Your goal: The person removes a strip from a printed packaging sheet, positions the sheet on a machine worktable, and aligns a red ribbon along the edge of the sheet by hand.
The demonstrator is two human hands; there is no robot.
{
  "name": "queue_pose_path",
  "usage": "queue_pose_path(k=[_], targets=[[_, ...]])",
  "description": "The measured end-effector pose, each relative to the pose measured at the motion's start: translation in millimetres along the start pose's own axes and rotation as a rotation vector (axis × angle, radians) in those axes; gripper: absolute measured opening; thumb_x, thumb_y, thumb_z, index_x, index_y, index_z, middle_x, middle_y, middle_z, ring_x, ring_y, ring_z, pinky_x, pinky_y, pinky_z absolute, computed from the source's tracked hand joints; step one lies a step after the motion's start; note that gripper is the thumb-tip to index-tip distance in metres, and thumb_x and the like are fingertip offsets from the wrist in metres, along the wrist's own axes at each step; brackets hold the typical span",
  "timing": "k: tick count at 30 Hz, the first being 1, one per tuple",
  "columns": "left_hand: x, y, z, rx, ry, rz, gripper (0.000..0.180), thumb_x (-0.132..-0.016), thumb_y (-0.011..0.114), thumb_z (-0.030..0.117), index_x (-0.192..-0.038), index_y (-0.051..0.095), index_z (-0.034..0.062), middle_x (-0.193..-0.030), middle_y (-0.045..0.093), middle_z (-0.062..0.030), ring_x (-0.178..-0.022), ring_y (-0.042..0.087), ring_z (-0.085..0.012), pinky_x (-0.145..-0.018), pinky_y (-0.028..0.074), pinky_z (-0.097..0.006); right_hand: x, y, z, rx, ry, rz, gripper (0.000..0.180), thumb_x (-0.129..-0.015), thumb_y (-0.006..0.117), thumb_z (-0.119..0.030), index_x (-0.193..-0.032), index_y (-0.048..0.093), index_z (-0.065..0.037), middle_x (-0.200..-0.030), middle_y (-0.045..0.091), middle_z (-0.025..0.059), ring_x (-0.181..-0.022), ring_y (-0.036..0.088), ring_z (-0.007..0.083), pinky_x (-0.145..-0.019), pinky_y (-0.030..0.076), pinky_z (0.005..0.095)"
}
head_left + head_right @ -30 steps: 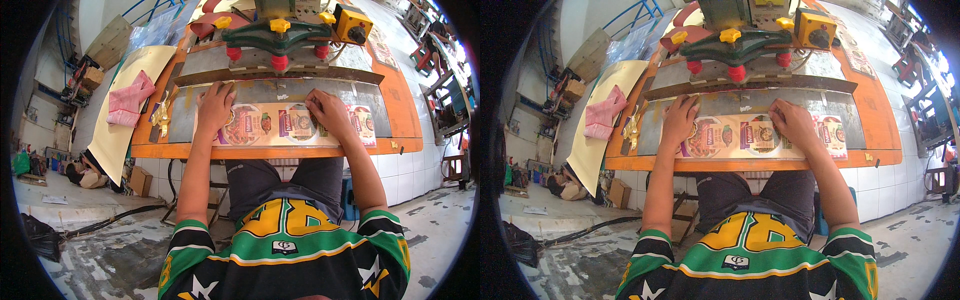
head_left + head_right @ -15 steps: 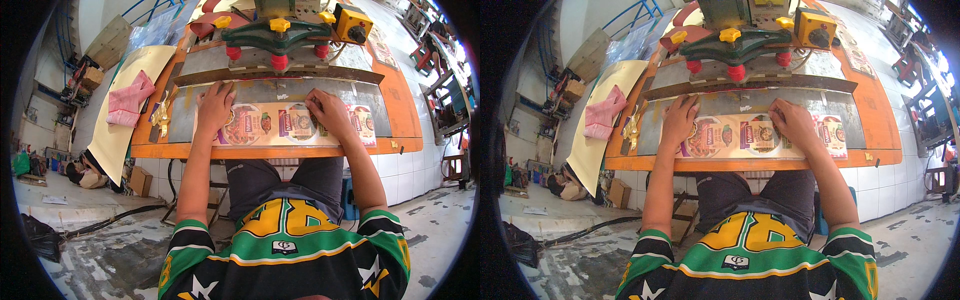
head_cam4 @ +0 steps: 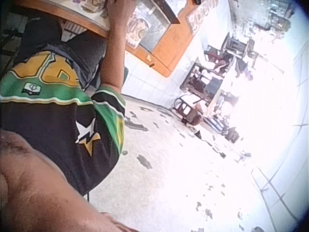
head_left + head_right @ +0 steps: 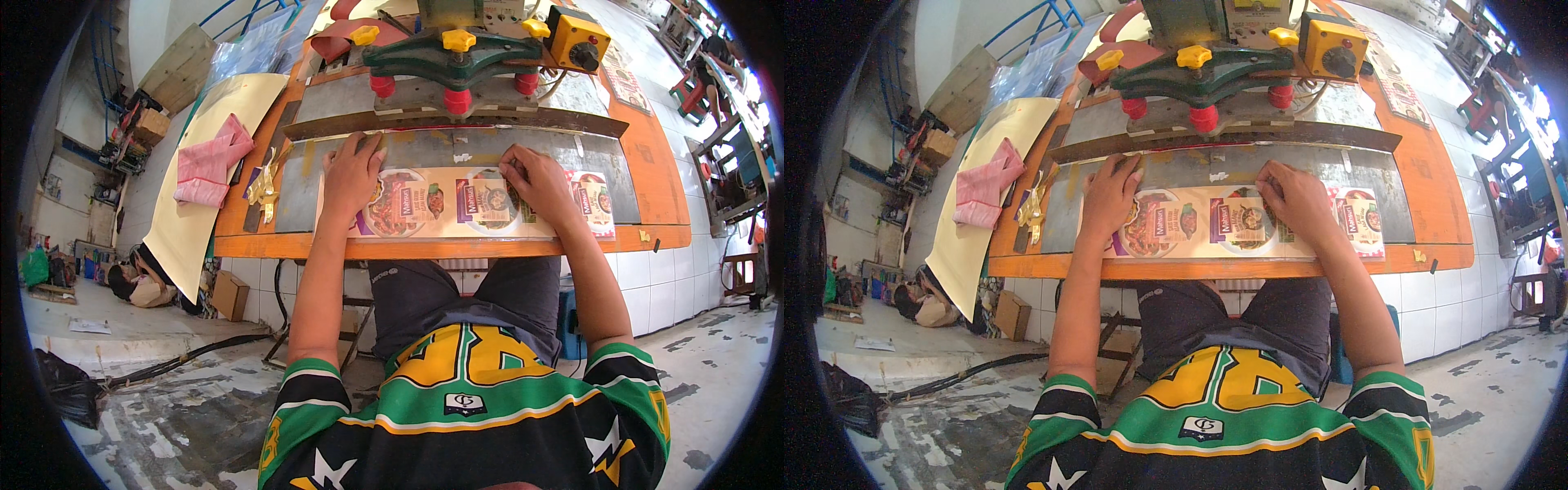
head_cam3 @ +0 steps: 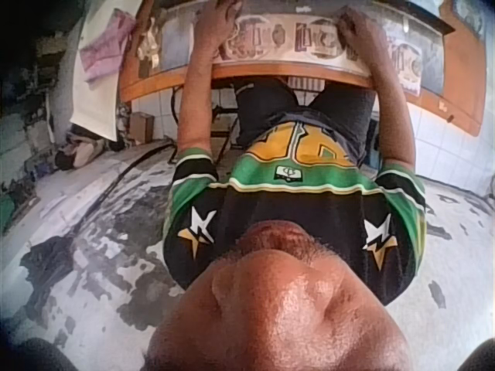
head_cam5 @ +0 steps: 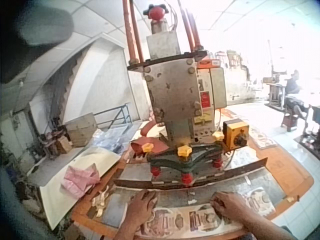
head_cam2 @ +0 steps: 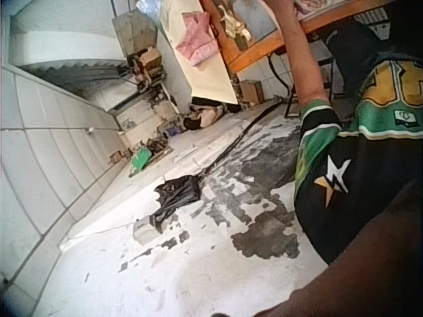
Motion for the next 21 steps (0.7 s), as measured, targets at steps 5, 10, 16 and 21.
queue_pose_path(k=[5,10,16,21], targets=[[0.3,0.7,0.5,-0.027,0.026,0.036,0.041,-0.106,0.055,0.032,-0.142,0.065,0.0170,-0.143,0.061,-0.0126,-0.128,0.060,-0.0321,-0.106,0.038,-0.053,0.3,0.4,0.3,-0.011,0.000,0.002,0.015,-0.098,0.066,-0.021,-0.103,0.066,-0.007,-0.092,0.073,0.0151,-0.084,0.071,0.0393,-0.074,0.053,0.0486],[0.0,-0.3,2.1,-0.037,0.019,0.026,0.041,-0.106,0.054,0.033,-0.143,0.065,0.0171,-0.143,0.061,-0.0125,-0.130,0.059,-0.0316,-0.107,0.037,-0.053,-0.1,0.4,1.2,-0.017,0.015,-0.011,0.015,-0.099,0.066,-0.021,-0.103,0.066,-0.007,-0.092,0.074,0.0142,-0.084,0.071,0.0388,-0.074,0.053,0.0485],[0.1,-0.7,2.3,-0.034,0.015,0.021,0.042,-0.107,0.053,0.033,-0.143,0.064,0.0168,-0.143,0.061,-0.0125,-0.131,0.058,-0.0312,-0.107,0.037,-0.052,-0.2,1.4,2.1,-0.018,-0.003,0.001,0.015,-0.099,0.066,-0.021,-0.103,0.066,-0.007,-0.091,0.074,0.0146,-0.084,0.071,0.0391,-0.074,0.053,0.0487],[-0.8,-0.5,0.8,-0.016,0.017,0.013,0.042,-0.107,0.053,0.033,-0.144,0.064,0.0157,-0.145,0.060,-0.0124,-0.133,0.057,-0.0310,-0.107,0.036,-0.052,-0.3,0.7,0.8,-0.011,-0.004,0.002,0.015,-0.099,0.066,-0.021,-0.103,0.065,-0.006,-0.091,0.074,0.0150,-0.084,0.071,0.0393,-0.074,0.053,0.0486]])
Point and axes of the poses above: each hand's wrist, its own x-axis away from the middle knuckle, its own y-axis out of the palm, z = x × y, the point moved 2 cm from there along -x, towards the middle knuckle
